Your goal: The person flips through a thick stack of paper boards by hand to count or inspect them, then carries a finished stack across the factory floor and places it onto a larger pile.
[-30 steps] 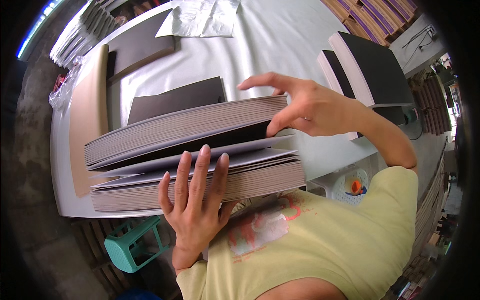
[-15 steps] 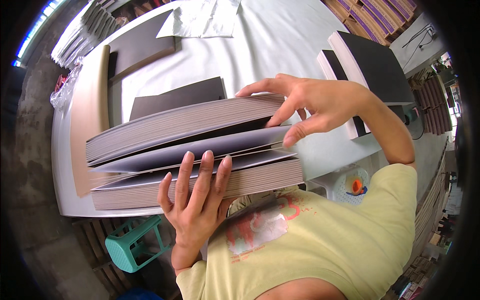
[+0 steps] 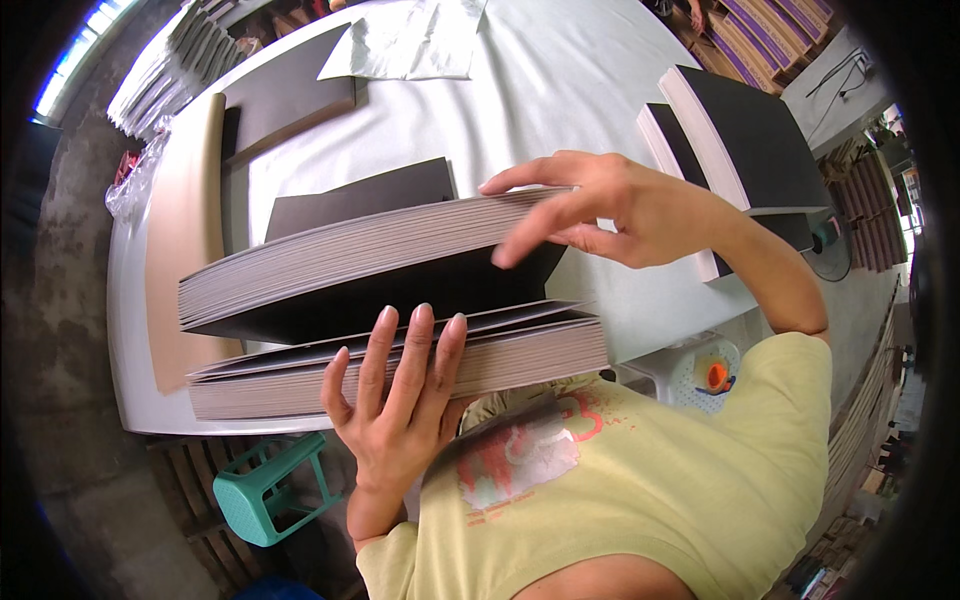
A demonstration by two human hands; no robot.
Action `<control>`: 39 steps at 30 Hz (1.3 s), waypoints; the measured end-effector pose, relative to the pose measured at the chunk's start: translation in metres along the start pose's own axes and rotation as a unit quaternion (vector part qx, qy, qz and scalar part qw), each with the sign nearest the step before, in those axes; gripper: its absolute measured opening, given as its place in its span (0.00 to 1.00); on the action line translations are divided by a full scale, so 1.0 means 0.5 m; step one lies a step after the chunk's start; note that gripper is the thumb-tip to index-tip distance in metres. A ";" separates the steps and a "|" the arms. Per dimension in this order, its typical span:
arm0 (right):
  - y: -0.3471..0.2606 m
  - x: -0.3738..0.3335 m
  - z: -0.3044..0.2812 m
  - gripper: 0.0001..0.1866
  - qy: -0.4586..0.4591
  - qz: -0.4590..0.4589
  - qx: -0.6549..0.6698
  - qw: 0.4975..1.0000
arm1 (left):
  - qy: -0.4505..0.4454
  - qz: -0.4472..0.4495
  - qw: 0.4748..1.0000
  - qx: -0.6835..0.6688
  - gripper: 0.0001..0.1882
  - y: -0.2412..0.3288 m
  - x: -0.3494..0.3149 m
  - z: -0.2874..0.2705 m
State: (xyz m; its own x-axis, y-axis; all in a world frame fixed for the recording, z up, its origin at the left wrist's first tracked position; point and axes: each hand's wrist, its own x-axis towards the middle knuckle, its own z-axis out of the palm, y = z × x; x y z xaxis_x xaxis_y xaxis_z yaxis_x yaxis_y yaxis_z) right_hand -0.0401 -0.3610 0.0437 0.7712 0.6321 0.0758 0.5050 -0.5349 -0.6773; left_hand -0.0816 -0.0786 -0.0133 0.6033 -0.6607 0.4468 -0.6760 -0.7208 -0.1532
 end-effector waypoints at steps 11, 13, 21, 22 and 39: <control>0.012 -0.008 -0.010 0.22 -0.037 -0.040 -0.026 0.998 | -0.008 -0.006 1.000 -0.020 0.31 0.001 0.002 -0.005; 0.014 -0.007 -0.010 0.23 -0.041 -0.029 -0.014 0.999 | -0.006 -0.007 1.000 -0.022 0.31 0.002 0.003 -0.003; 0.006 -0.005 -0.008 0.16 -0.069 0.001 -0.038 0.997 | -0.011 -0.012 0.999 -0.037 0.31 0.002 0.005 -0.010; 0.006 -0.008 -0.005 0.17 -0.056 0.000 -0.045 0.997 | -0.014 -0.013 0.999 -0.037 0.31 0.002 0.004 -0.010; -0.006 0.002 -0.023 0.24 -0.080 0.061 0.073 0.992 | -0.003 -0.016 0.999 -0.034 0.31 0.002 0.000 -0.007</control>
State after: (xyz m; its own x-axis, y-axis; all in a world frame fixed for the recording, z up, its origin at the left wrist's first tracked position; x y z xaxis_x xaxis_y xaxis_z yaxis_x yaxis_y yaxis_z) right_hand -0.0365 -0.3655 0.0542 0.7465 0.6540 -0.1226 0.3403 -0.5336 -0.7742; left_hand -0.0841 -0.0786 -0.0105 0.6273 -0.6395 0.4444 -0.6840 -0.7253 -0.0783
